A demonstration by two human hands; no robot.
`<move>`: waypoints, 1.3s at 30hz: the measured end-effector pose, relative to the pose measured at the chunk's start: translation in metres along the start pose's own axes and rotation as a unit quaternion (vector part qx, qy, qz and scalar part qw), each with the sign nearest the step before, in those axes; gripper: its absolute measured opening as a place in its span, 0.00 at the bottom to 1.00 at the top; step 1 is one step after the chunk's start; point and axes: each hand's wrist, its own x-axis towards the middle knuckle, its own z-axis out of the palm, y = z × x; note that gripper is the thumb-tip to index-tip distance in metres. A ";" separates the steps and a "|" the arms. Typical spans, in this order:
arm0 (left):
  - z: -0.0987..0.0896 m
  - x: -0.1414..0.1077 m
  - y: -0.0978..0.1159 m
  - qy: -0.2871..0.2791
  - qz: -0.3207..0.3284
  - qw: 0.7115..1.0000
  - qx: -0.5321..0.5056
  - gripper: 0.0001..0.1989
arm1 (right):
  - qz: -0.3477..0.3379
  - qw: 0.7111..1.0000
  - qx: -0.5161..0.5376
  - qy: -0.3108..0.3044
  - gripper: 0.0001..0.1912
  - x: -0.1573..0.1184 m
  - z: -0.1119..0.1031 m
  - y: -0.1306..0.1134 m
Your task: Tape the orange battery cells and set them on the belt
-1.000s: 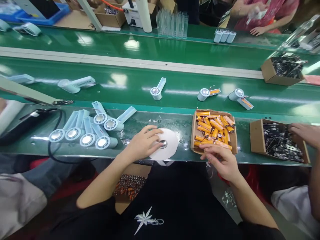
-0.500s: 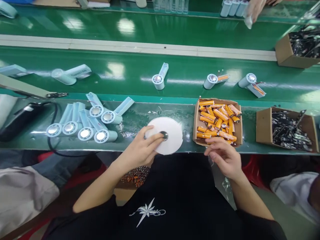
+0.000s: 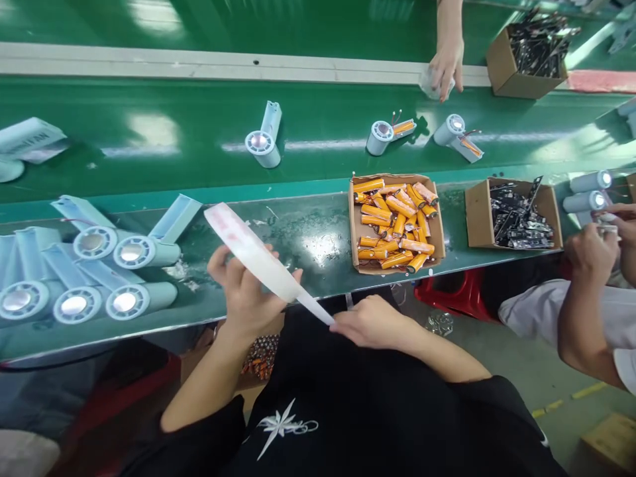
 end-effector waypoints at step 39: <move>0.026 0.025 0.052 -0.175 0.115 0.978 -0.012 0.32 | 0.078 0.783 -0.067 0.613 0.14 -0.012 -0.071 0.047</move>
